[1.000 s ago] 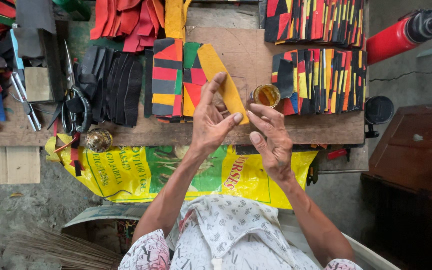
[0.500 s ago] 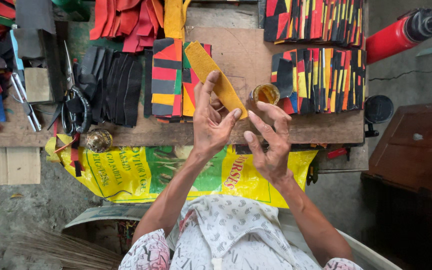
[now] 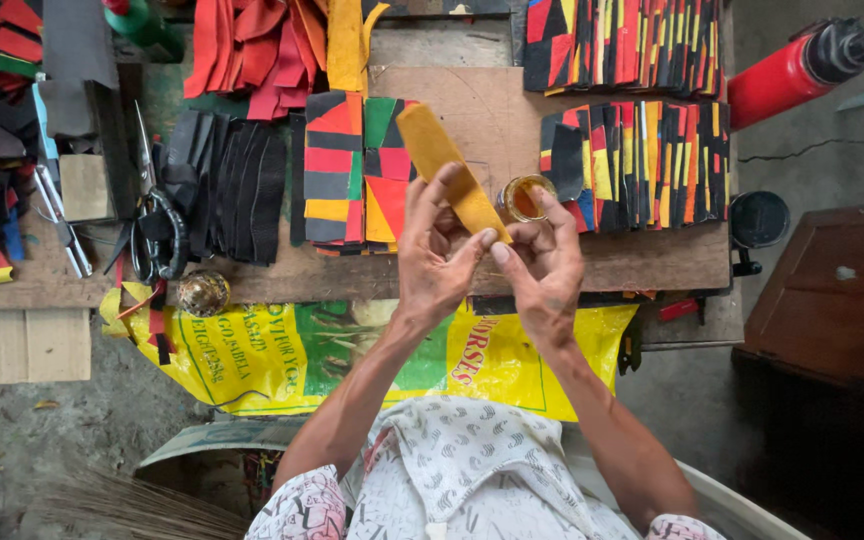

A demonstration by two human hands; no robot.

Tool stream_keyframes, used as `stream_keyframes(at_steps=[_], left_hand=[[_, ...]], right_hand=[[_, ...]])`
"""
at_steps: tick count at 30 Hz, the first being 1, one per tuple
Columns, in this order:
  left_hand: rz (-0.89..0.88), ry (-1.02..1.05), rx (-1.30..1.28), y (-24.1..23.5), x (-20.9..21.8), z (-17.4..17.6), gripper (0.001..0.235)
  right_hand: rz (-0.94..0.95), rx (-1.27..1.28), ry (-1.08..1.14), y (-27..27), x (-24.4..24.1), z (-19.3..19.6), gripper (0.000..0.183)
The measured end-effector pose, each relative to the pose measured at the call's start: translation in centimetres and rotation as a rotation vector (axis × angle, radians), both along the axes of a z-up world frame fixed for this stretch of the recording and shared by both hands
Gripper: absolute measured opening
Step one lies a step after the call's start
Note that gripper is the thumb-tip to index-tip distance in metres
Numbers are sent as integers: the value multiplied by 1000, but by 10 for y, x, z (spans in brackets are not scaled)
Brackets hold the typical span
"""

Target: The person assembles small rectangular leather pieces by applying adhesive from a small jar and pressing them together. They handle multiple colored leather strips and pre-assembled patterned pieces, stacking completed units on the worktable.

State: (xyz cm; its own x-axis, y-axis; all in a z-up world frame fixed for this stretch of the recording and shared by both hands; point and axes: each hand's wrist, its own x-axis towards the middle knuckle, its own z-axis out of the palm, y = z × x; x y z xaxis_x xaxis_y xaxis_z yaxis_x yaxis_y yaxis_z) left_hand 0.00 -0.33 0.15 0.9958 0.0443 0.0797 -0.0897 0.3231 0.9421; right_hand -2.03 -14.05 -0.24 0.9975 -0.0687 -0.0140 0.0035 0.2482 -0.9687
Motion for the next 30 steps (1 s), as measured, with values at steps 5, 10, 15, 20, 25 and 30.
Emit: stream_keyframes(at_steps=[5, 10, 15, 20, 25, 30], left_hand=[[124, -31, 122, 11, 8, -8, 54], [58, 141, 22, 24, 28, -7, 49], [-53, 44, 90, 14, 42, 18, 48], [-186, -209, 458, -3, 115, 11, 51], [-205, -294, 449, -34, 247, -57, 56], [-283, -262, 393, -65, 310, -131, 69]], right_hand=[[19, -22, 19, -3, 1, -5, 74], [-15, -158, -52, 2, -8, 2, 65], [-54, 4, -68, -2, 1, 11, 64], [-93, -127, -14, -27, 34, 19, 80], [-222, -433, -260, -78, 87, 15, 70], [-179, -709, -291, -109, 147, -5, 62]])
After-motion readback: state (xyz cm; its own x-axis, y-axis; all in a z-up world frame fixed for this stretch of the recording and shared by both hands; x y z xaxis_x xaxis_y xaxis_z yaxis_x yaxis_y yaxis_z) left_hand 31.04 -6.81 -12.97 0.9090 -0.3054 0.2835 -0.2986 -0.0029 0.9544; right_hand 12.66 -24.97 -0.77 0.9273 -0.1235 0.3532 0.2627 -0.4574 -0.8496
